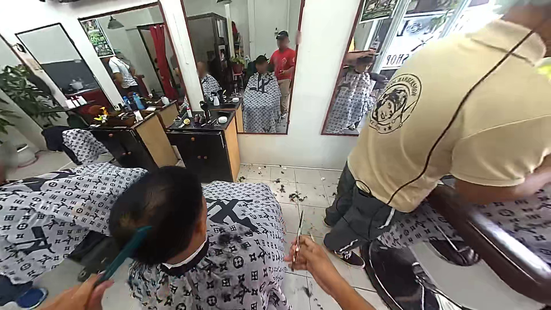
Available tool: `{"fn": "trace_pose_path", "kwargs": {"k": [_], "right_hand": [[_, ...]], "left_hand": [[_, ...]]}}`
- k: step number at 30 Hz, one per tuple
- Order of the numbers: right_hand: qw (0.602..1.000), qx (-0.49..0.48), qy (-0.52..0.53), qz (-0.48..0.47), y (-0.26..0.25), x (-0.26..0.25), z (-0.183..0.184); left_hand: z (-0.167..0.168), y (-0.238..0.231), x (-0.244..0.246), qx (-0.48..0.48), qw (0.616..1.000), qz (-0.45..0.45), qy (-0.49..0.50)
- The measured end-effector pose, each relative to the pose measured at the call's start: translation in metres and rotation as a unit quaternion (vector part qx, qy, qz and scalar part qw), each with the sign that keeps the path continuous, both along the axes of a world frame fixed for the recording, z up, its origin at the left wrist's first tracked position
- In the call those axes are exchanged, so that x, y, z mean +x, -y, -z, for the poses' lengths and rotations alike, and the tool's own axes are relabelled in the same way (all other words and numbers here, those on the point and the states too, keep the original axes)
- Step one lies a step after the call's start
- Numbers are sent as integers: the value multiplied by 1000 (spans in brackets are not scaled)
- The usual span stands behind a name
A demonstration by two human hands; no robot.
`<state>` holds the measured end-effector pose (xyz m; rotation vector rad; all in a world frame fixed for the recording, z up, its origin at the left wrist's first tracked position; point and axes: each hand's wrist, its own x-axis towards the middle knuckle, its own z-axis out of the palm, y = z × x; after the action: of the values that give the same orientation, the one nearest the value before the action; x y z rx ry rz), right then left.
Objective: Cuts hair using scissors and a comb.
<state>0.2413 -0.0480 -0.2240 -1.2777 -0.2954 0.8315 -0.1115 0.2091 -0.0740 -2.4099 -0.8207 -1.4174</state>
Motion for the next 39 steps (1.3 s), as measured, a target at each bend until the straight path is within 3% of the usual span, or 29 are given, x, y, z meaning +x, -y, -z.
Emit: {"fn": "trace_pose_path", "kwargs": {"k": [2,5,7,11,13,15,17,19,22,25,31,35,39], "right_hand": [[999,-14,-30,-8,11,-11,11],[999,-29,5,14,9,-4,1],[998,-22,61,27,7,0,-16],[986,-10,161,39,-1,0,-39],[978,-20,203,34,-10,-11,-48],[958,-35,285,24,-19,-25,-63],[900,-68,431,17,-31,-39,-82],[797,-124,590,45,-48,-50,-108],[663,-207,715,79,-76,-69,-155],[540,-202,811,96,-109,-70,-175],[442,-134,885,57,-140,-107,-166],[445,-144,883,35,-132,-123,-143],[523,-168,832,72,-107,-125,-124]], "left_hand": [[14,-10,-4,21,996,36,-80],[64,-31,-10,-13,974,111,-197],[82,-36,-24,-37,980,119,-157],[30,-30,-24,-15,997,70,2],[17,-40,-19,18,997,73,-19],[26,-55,-16,39,988,102,-111],[47,-72,-18,51,968,150,-193],[57,-84,-25,57,957,196,-207],[44,-89,-40,27,963,243,-118],[14,-99,-53,-34,966,252,-46],[-35,-116,-45,-131,947,293,10],[-45,-129,-23,-69,942,326,-21],[-25,-142,-9,93,915,356,-165]]}}
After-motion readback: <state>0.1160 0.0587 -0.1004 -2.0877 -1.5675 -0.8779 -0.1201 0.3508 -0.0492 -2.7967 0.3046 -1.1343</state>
